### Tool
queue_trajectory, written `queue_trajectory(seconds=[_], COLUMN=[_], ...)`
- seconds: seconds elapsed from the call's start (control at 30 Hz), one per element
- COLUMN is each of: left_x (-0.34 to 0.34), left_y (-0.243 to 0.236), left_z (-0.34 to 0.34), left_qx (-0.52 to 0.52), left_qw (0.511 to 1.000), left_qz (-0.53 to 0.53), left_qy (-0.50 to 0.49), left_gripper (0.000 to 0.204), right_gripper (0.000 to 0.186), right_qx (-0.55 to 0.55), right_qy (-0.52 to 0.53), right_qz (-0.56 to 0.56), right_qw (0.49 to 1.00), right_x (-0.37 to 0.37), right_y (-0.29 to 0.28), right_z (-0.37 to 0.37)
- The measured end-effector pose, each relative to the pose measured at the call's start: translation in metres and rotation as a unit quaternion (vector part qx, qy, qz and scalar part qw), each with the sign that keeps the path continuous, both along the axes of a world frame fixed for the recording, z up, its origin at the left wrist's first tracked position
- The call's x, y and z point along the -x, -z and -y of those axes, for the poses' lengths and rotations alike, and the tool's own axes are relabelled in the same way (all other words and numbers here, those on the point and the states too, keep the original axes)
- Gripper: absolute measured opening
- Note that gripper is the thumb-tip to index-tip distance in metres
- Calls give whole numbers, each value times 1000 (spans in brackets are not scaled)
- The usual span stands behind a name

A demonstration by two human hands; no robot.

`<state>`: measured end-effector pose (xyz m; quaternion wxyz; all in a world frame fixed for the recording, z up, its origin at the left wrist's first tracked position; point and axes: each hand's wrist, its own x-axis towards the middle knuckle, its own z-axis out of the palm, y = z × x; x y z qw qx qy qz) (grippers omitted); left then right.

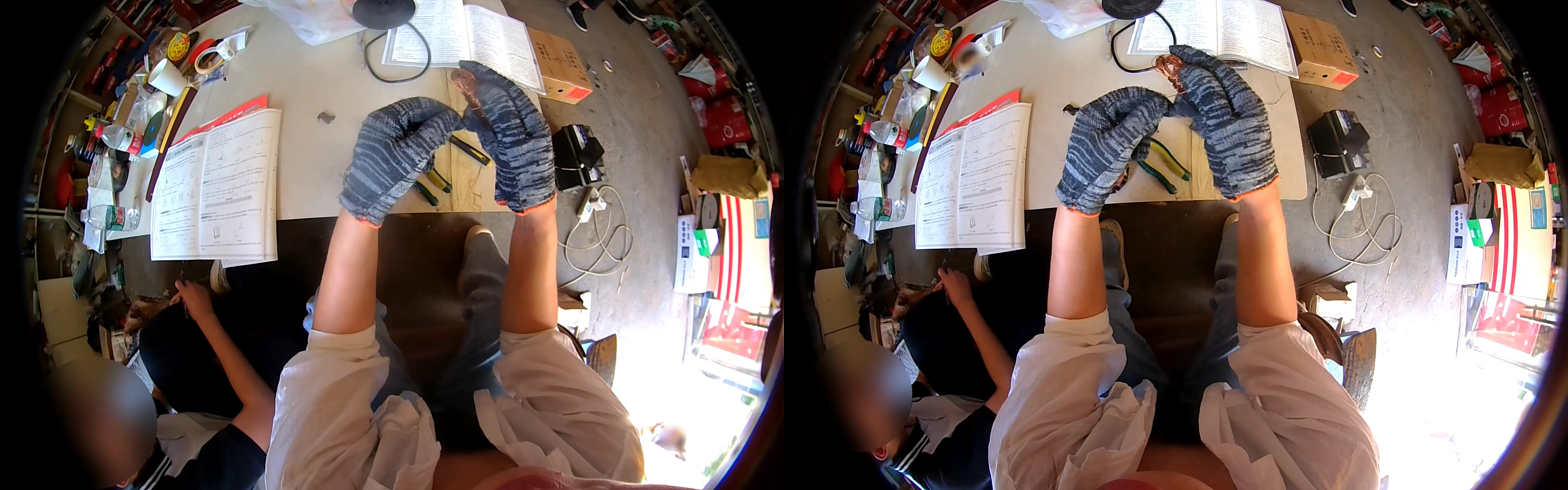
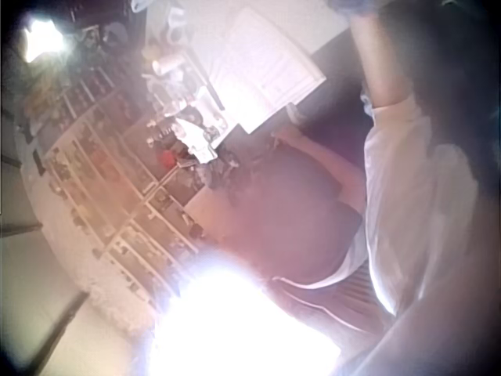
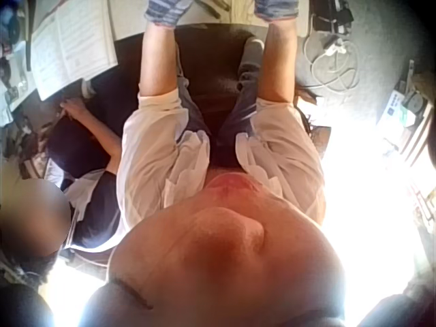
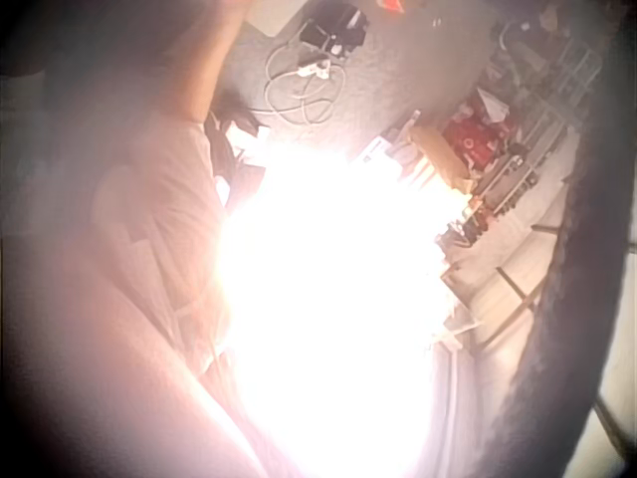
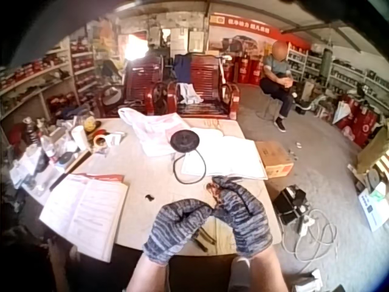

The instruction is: The person sits at a table and winds a copper wire around a cylindrical metal component using gloved hands. They repeatedly wrap the wire, adjust the coil, and inspect the assembly while referencing an open manual on the table.

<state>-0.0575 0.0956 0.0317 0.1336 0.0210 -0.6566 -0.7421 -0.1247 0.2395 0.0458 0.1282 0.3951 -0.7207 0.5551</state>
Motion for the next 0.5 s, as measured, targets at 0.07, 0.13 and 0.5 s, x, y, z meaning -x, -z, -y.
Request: queue_trajectory(seconds=[0.07, 0.13, 0.5], left_x=[2, 1, 1], left_y=[4, 5, 8], left_z=[2, 11, 16], left_qx=[-37, -64, 37], left_qw=[999, 997, 998], left_qz=[10, 19, -24], left_qy=[20, 48, -52], left_gripper=[16, 19, 16], right_gripper=[38, 43, 48], right_qx=[-22, 52, 46], right_qy=[-14, -86, -176], right_qz=[-55, 33, 412], right_qw=[998, 994, 893], right_x=[7, 8, -11], right_y=[1, 2, -15], right_z=[-5, -6, -8])
